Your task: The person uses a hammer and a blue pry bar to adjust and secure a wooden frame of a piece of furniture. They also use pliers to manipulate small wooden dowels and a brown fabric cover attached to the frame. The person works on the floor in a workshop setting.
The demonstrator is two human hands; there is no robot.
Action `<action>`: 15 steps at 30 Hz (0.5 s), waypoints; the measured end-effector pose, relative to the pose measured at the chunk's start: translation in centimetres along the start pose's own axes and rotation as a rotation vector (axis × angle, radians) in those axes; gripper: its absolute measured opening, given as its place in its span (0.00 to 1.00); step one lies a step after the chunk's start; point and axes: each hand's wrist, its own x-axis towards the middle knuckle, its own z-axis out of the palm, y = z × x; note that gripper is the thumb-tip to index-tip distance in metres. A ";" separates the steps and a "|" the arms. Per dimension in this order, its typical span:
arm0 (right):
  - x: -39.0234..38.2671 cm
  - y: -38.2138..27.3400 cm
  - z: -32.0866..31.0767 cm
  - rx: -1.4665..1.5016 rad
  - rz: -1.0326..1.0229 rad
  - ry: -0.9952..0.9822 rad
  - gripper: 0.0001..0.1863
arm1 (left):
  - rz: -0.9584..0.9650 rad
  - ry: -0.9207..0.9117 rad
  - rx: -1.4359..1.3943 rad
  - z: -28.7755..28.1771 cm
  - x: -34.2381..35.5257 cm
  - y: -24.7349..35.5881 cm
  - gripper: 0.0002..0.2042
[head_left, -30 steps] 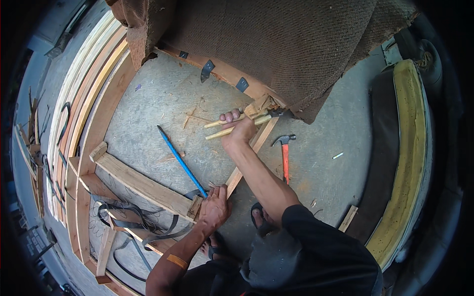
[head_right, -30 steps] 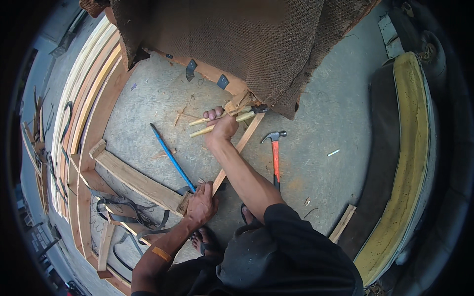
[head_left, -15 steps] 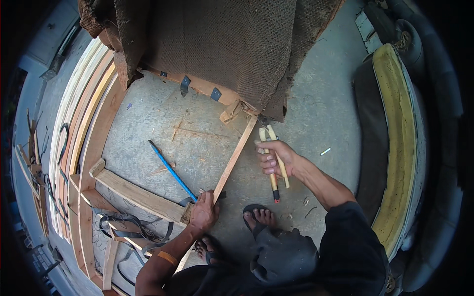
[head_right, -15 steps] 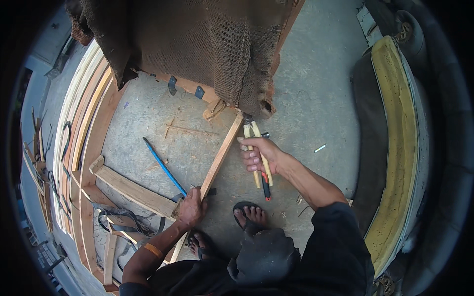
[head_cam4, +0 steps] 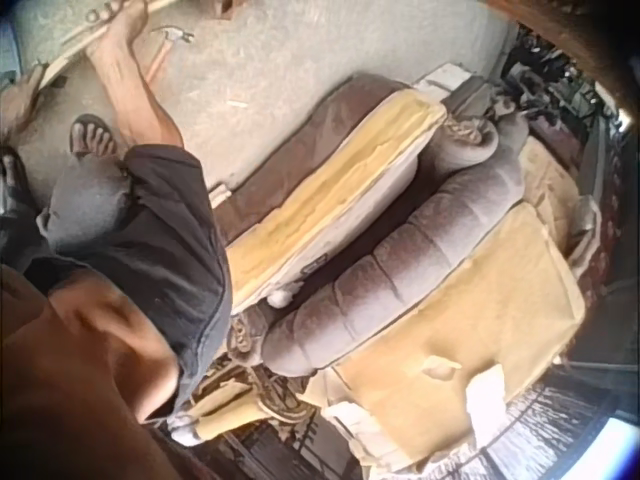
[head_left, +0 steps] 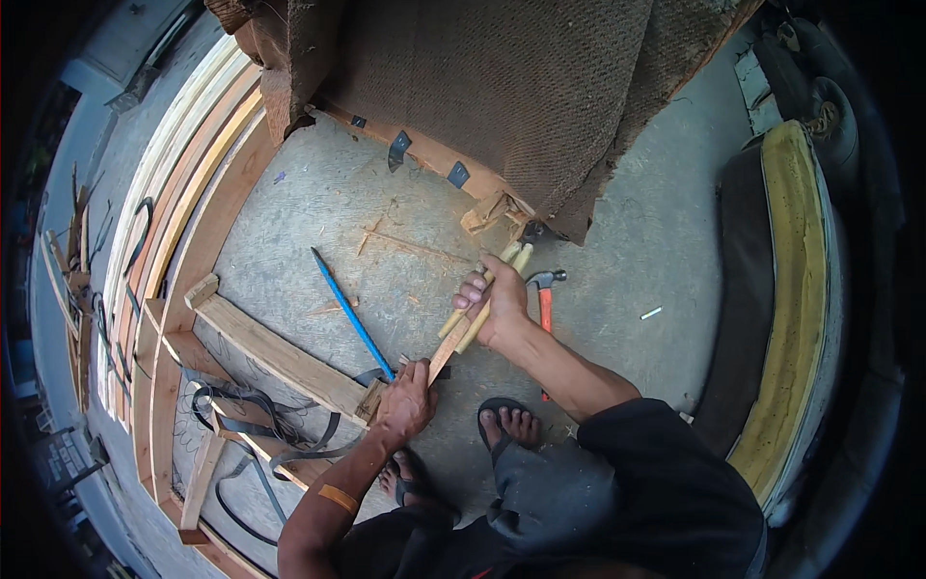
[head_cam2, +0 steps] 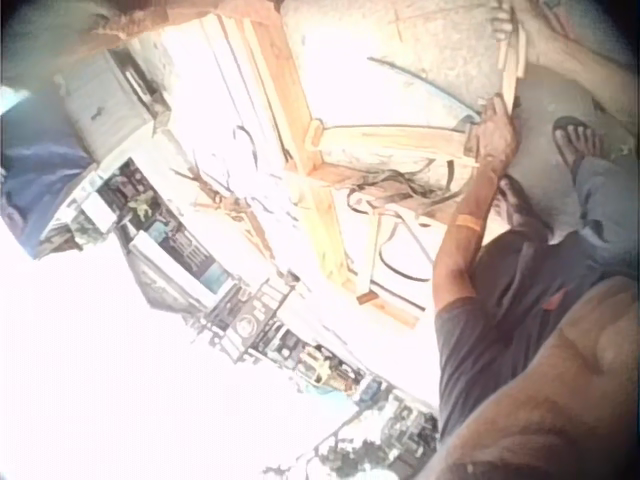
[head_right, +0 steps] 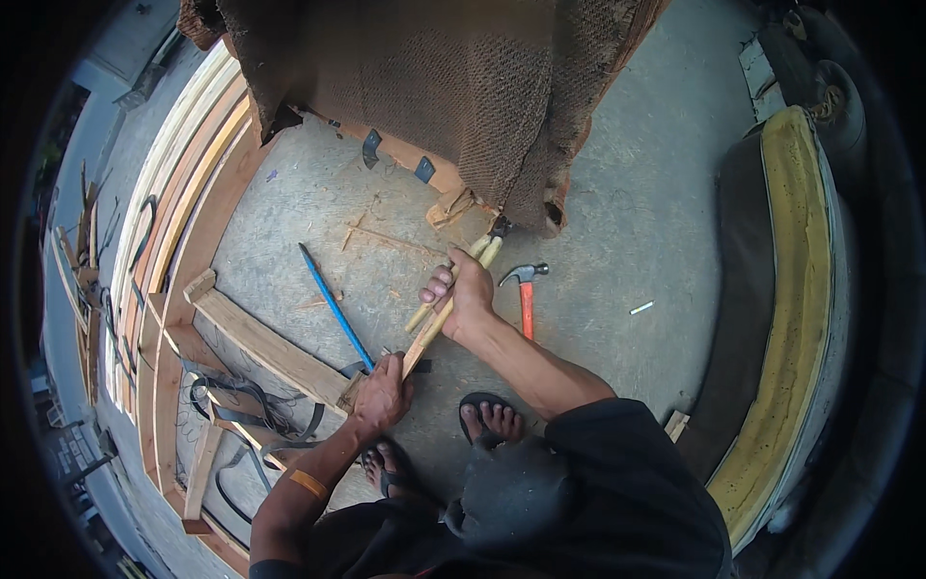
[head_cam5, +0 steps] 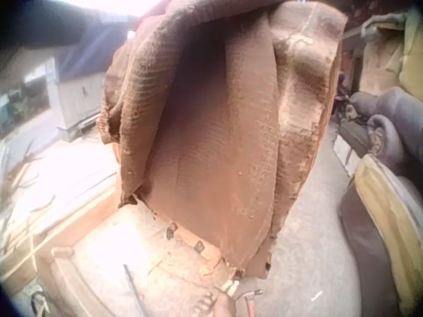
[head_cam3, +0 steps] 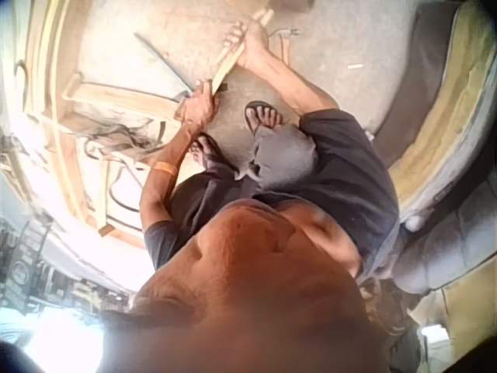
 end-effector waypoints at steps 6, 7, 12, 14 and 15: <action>5.2 3.0 5.3 0.402 -0.246 -0.001 0.11 | -0.040 -0.041 0.027 -0.5 0.1 0.9 0.21; 4.6 2.6 4.7 0.334 -0.208 -0.029 0.11 | -0.014 -0.033 0.032 -0.3 0.2 0.8 0.21; -1.4 -2.8 -2.5 -0.181 0.153 -0.085 0.10 | -0.034 -0.044 0.014 -0.2 0.1 -0.3 0.21; -3.2 -9.5 -5.6 -0.593 0.318 -0.115 0.11 | 0.009 -0.002 -0.002 0.2 -0.3 -0.8 0.21; -3.5 -13.2 -5.9 -0.836 0.339 -0.081 0.12 | 0.035 0.022 -0.010 0.4 -0.2 -0.8 0.20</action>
